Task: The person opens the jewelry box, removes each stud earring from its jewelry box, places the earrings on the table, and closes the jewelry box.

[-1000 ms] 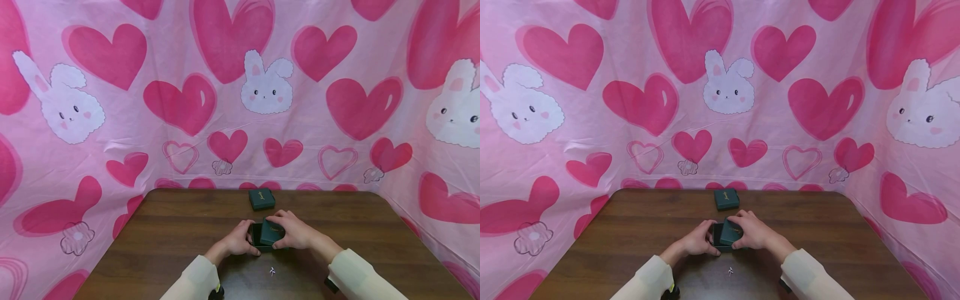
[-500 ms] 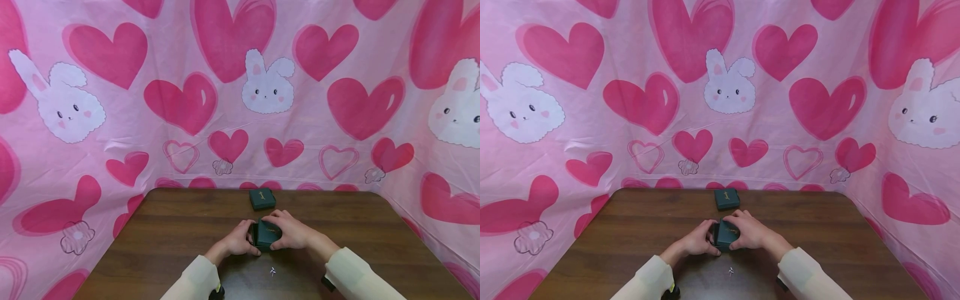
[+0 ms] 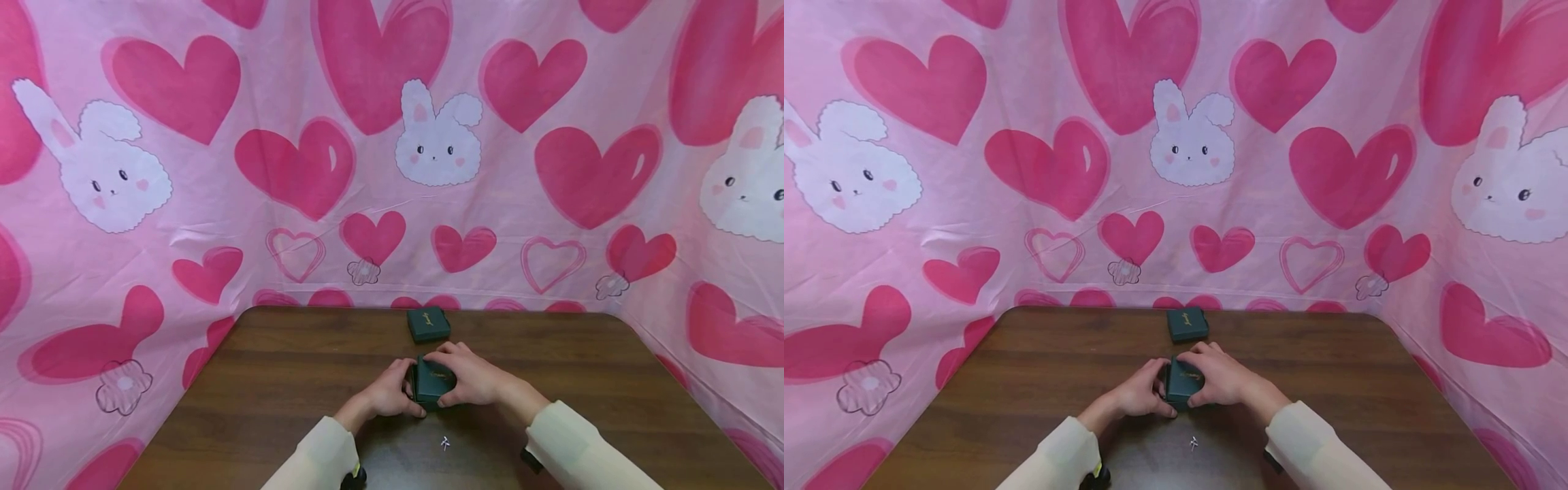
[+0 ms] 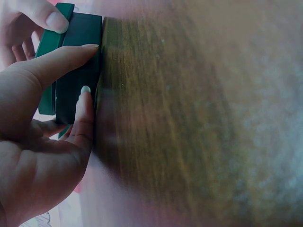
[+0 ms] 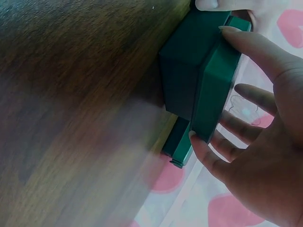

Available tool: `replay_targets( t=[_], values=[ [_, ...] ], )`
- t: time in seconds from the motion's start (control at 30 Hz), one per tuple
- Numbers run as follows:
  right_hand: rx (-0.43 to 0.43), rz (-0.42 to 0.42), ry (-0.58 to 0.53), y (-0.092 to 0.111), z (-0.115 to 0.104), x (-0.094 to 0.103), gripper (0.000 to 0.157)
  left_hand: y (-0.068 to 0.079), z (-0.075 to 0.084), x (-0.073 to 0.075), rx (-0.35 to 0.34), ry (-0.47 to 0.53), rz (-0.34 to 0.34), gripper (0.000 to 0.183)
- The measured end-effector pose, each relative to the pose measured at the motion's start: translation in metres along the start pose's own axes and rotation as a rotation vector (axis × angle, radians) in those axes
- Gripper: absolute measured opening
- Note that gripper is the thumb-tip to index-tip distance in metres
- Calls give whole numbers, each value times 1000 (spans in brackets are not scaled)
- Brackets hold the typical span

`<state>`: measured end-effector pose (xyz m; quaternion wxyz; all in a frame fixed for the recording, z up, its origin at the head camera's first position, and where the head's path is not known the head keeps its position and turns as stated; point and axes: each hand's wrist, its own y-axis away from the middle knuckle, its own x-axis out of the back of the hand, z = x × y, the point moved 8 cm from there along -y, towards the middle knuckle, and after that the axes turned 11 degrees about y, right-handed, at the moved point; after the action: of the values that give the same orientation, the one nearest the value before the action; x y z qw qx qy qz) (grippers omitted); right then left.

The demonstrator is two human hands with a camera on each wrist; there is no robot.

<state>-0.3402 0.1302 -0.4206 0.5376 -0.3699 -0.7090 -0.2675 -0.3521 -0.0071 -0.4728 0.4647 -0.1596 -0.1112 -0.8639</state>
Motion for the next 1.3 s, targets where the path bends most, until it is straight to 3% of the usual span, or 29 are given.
replay_targets(
  t=[0.6,1.3],
  values=[
    [2,-11,-2,-5,-1,0,73,-4,-3,0,7,-42,1,81],
    [8,-49,-9,-5,-8,0,72,-1,-1,1,2,-14,7,82]
  ],
)
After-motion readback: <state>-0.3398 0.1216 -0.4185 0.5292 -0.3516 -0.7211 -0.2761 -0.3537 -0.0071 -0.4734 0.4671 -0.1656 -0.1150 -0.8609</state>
